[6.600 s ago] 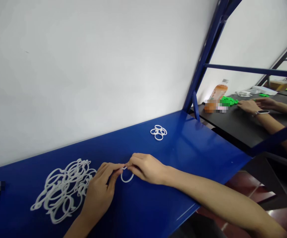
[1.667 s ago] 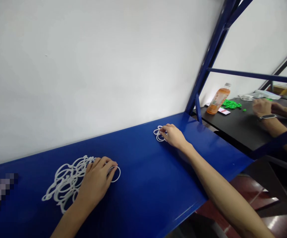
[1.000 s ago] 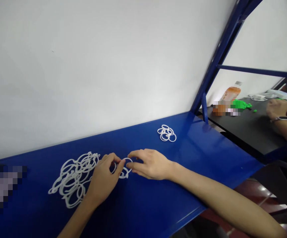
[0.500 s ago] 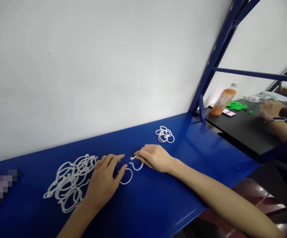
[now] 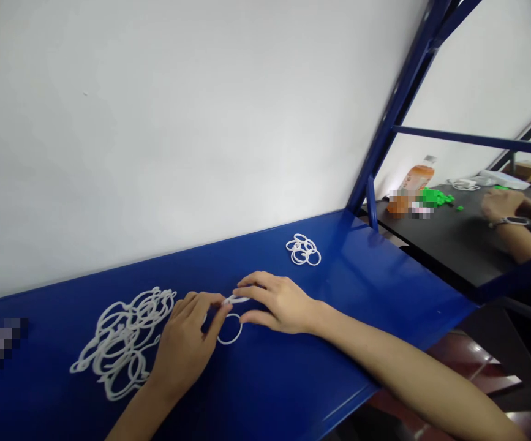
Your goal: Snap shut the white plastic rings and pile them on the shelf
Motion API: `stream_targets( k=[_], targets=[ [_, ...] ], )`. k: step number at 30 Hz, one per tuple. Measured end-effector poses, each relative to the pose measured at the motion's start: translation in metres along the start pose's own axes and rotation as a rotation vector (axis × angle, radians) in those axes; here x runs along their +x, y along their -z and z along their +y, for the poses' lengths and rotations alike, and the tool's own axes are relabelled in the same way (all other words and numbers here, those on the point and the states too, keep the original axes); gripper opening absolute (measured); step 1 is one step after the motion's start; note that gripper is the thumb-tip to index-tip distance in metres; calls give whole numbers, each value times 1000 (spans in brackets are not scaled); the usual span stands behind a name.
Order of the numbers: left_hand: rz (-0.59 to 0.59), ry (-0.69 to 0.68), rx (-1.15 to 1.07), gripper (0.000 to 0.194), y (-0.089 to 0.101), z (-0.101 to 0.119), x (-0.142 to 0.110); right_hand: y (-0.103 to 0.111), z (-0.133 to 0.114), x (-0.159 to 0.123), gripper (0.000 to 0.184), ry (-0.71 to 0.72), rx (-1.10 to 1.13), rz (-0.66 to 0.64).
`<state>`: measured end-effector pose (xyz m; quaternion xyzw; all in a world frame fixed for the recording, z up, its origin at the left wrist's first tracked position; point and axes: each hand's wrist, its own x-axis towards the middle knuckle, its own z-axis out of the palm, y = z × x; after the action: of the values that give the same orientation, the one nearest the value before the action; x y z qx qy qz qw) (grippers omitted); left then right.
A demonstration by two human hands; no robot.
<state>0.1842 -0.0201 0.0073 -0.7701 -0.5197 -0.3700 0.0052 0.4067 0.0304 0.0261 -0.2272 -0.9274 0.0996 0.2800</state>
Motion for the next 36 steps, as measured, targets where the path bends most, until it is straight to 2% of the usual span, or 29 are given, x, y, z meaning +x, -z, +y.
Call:
stream_targets(
  k=[5,11,14,20,24,29,32,36],
  targets=[
    [-24,117,-91,32,5,5,2,-4,-2,-1,33,44,45,60],
    [-35,151,-207,34,9,13,2,-7,-1,-4,20,-5,311,130],
    [-20,85,-235,30,9,15,2,-7,-1,-5,17,-21,372,91],
    [-9,-39,-241,27,10,15,0,-6,-8,-5,20,66,360,14],
    [6,-36,-238,30,9,13,-2,-4,-12,-7,22,131,309,-22],
    [-45,8,-233,37,5,9,-4,-4,-16,-6,24,193,200,-89],
    [-67,41,-173,39,2,4,-2,-4,-12,-3,26,113,166,-36],
    [-145,36,-4,33,-1,-8,-1,3,18,-4,25,-149,45,141]
  ],
)
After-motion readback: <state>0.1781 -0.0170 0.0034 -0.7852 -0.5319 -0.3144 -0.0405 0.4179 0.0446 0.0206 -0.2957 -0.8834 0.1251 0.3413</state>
